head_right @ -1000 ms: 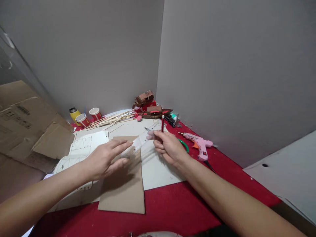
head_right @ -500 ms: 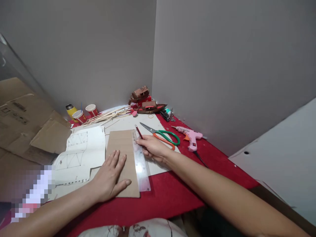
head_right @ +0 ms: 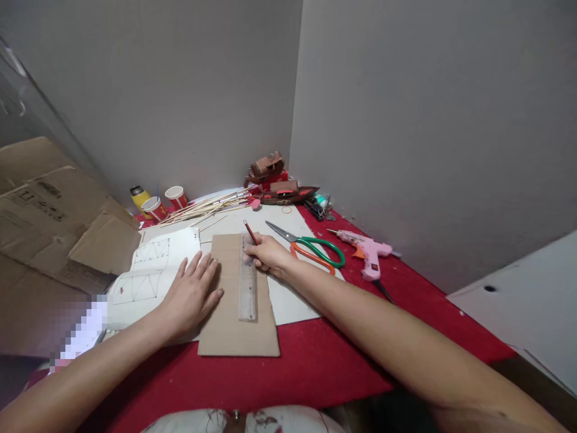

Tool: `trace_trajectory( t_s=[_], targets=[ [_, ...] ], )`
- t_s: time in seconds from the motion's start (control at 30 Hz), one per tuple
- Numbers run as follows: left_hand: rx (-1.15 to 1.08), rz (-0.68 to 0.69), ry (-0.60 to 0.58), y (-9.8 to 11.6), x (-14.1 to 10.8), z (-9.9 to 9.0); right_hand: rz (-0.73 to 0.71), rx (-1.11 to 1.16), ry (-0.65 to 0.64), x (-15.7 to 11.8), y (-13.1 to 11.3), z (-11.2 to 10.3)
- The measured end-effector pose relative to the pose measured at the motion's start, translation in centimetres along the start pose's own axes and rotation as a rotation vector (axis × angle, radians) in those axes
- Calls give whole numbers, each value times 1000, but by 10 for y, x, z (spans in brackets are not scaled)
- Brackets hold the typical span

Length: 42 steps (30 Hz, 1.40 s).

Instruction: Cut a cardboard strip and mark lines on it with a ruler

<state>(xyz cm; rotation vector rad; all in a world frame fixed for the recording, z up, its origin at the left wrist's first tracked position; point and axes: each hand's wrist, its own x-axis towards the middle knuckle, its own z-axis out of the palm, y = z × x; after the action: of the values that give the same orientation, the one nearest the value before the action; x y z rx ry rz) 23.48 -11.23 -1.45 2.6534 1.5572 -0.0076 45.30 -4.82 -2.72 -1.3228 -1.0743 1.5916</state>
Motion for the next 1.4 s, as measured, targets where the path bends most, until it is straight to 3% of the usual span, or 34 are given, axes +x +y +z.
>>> trace_trajectory(
  t_s=[0.37,0.63,0.9,1.17,1.4],
  targets=[
    [-85,-43,-125,-22,-5,10,-185,-17,25,0,20,-1],
    [-122,2,-89,-50,6,15,-209,-77,43,-3,21,0],
    [-45,-4,1,-76,13,8,-166,-69,62,-2,19,-1],
    [78,-144,110,-111,60,-10,-125,-74,86,-6,11,3],
    [68,-266,32,-151,88,8,-120,-22,80,-3,12,-1]
  ],
)
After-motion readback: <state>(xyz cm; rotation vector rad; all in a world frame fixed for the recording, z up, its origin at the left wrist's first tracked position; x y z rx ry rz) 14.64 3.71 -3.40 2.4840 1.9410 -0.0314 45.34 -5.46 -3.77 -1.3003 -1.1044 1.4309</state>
